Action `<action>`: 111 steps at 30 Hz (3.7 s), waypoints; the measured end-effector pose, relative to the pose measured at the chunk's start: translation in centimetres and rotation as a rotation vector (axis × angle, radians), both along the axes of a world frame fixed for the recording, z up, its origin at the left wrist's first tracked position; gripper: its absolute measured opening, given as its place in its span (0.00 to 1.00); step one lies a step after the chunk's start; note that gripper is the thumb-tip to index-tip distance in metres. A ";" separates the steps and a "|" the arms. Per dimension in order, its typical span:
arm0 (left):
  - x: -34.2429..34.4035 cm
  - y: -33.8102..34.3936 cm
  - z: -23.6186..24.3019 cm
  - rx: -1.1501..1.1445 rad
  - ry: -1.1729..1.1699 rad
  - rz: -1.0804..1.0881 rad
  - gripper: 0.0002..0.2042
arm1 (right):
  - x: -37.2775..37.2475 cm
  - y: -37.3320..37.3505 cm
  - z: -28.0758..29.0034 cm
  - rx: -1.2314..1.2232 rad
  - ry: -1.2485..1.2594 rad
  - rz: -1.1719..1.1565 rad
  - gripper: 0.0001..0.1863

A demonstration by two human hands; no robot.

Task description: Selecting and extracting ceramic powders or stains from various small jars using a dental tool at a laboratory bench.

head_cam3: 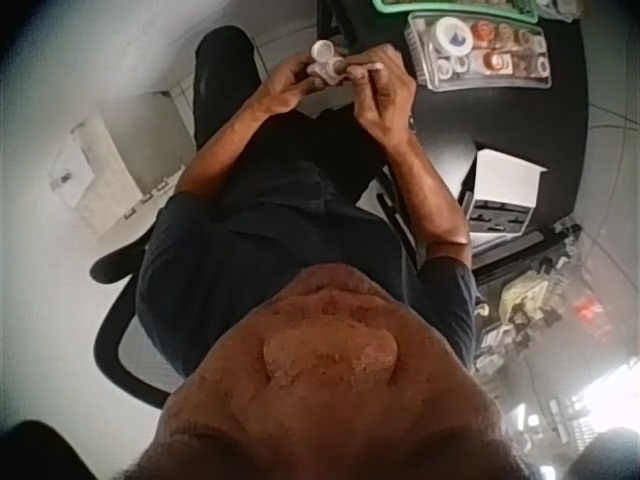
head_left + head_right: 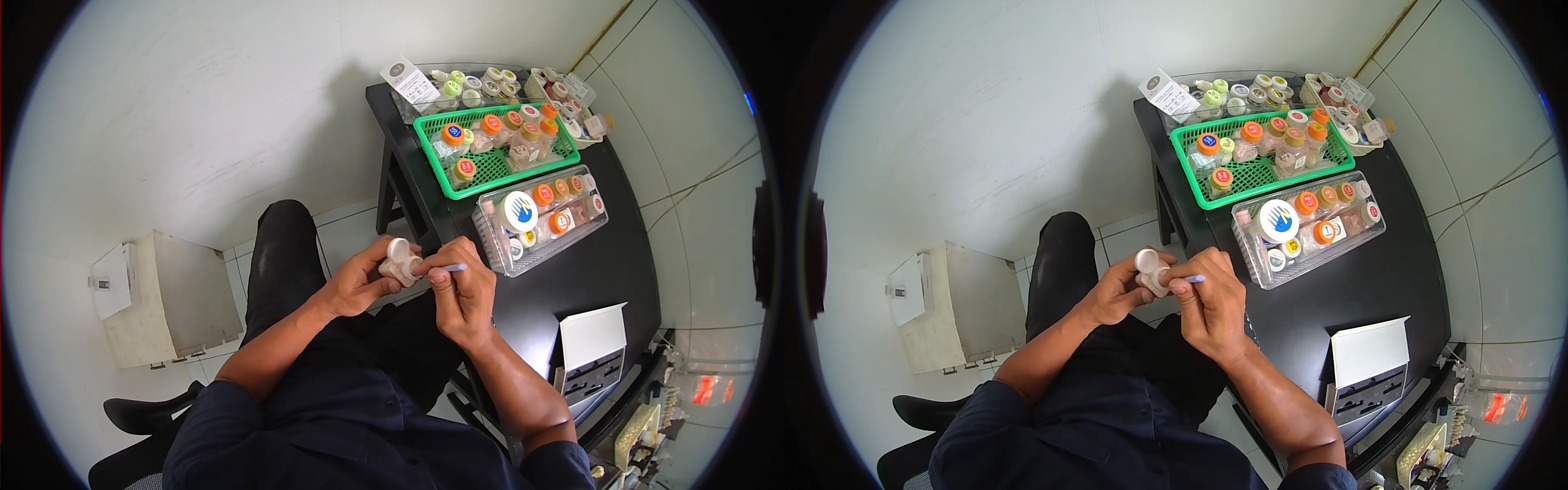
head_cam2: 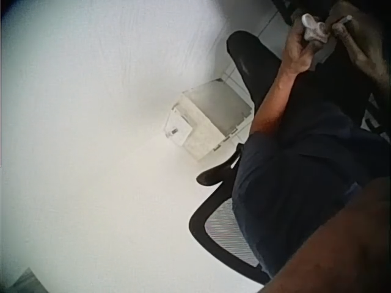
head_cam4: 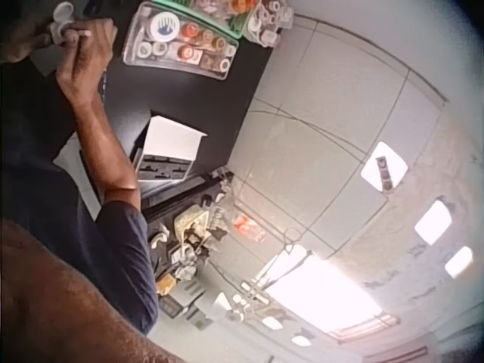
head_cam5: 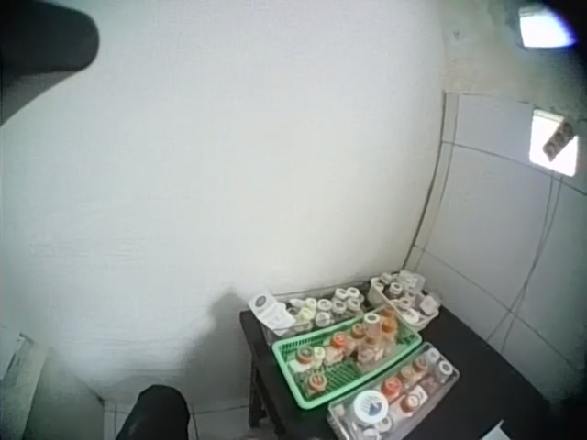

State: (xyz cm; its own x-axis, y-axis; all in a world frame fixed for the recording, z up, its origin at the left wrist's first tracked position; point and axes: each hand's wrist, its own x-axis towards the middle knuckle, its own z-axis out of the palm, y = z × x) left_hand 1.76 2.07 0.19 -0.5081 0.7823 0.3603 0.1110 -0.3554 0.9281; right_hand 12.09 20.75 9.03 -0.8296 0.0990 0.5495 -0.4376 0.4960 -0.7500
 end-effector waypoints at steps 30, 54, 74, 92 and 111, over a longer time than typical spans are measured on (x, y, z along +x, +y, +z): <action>0.5 0.1 0.1 -0.279 -0.091 0.208 0.28 | -0.1 -0.6 0.8 0.058 0.094 -0.087 0.05; 0.8 0.4 0.8 -0.274 0.064 0.315 0.33 | -0.2 -0.8 1.3 0.245 0.021 -0.083 0.06; 0.6 0.2 1.3 -0.361 0.133 0.327 0.26 | -0.2 -1.0 0.3 0.216 -0.023 -0.075 0.10; 0.6 0.1 1.2 -0.436 0.192 0.399 0.25 | 0.2 -0.8 0.6 0.108 -0.026 -0.222 0.05; 0.5 0.3 0.4 -0.312 0.157 0.359 0.24 | 0.2 -0.7 0.9 0.097 -0.028 -0.196 0.06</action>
State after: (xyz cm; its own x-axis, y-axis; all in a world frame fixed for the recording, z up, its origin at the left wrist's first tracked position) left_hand 2.21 2.35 0.56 -0.7235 0.6507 0.2307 0.3221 0.0226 0.9464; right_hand 12.29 20.10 9.90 -0.8149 0.2075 0.5411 -0.3055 0.6397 -0.7053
